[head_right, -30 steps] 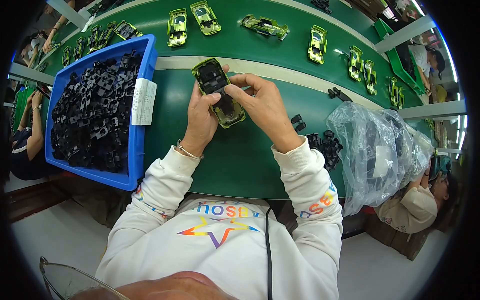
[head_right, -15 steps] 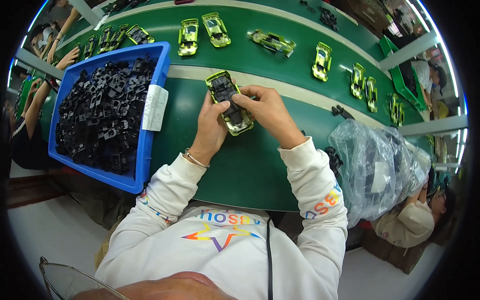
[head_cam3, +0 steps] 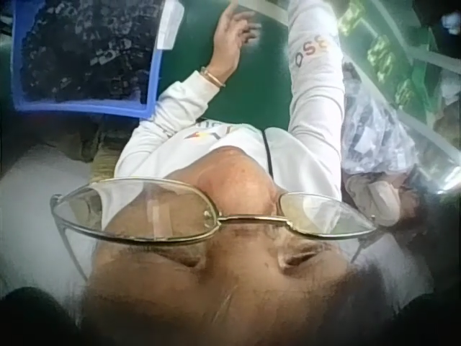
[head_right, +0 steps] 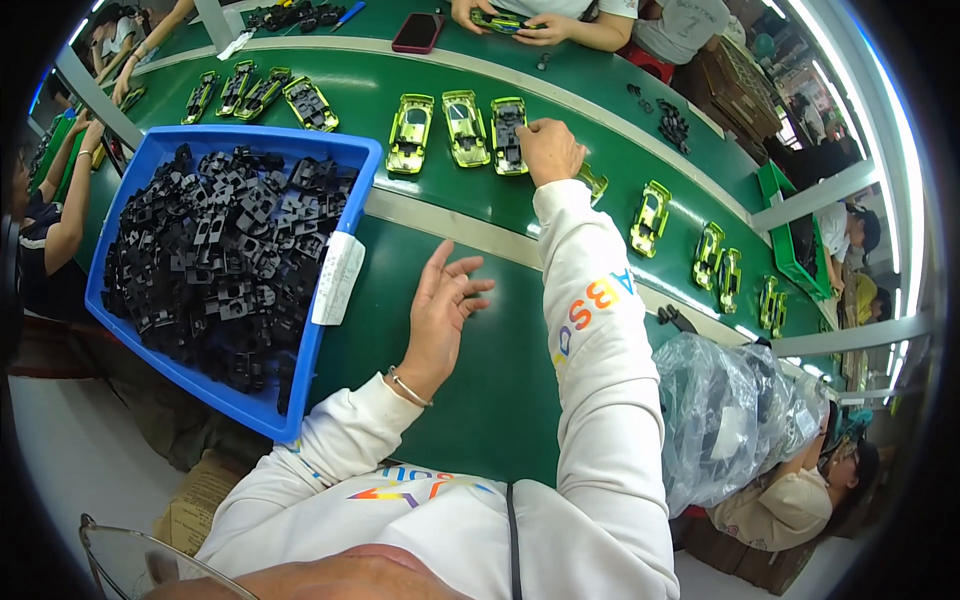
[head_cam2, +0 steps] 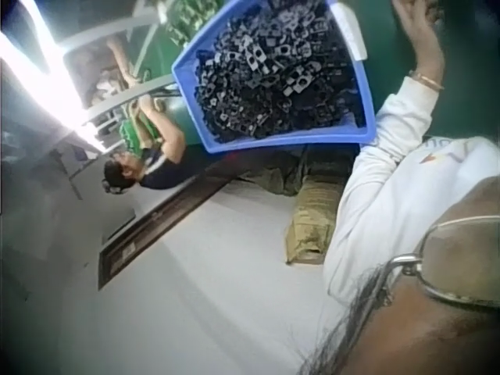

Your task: The person assembles toy cars by taking plastic interior pieces and fitting them into toy car shells by hand, then placing the assembled car shells onto the table.

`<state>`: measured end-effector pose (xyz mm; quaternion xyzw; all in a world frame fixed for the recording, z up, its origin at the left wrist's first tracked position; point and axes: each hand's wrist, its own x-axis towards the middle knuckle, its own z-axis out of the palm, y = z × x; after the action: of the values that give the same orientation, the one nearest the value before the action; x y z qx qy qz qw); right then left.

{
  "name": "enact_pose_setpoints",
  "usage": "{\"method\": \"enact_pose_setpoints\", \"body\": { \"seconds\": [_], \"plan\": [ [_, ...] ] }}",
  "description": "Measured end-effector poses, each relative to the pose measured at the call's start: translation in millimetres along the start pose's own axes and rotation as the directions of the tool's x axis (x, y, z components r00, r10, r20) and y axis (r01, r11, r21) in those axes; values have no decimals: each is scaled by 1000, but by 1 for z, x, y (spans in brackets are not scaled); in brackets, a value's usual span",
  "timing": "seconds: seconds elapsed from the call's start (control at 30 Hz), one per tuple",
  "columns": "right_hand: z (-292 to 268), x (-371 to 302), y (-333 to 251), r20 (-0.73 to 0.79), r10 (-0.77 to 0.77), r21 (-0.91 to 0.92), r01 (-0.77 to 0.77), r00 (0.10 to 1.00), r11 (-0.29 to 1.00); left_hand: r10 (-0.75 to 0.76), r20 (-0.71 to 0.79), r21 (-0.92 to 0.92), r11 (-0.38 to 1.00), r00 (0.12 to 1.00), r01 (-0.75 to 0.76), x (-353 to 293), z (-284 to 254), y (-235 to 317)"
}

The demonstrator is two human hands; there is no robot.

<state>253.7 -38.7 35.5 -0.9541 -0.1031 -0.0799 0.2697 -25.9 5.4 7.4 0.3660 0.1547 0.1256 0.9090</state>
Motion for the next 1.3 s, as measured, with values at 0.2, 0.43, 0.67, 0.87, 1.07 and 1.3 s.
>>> {"method": "enact_pose_setpoints", "body": {
  "seconds": [0.2,0.43,0.67,0.87,1.07,1.3],
  "plan": [
    [17,-8,-13,-252,-358,-259,294,899,920,-16,-26,-26,1000,1000,16,-1,1,1],
    [48,-25,-104,82,-425,-74,430,902,900,-36,-44,-67,997,998,33,1,-1,0],
    [76,-14,-119,124,-326,-252,348,937,903,-34,-45,-77,997,998,31,-1,-4,-2],
    [43,-22,-100,65,-377,34,376,924,926,-19,-18,-47,999,1000,18,-2,-2,-6],
    [-62,-87,-82,105,-397,260,360,912,896,248,-214,-79,960,945,-270,10,-13,0],
    [-95,-206,7,183,-375,44,373,909,927,-61,156,134,990,986,40,-2,3,-21]
  ]
}}
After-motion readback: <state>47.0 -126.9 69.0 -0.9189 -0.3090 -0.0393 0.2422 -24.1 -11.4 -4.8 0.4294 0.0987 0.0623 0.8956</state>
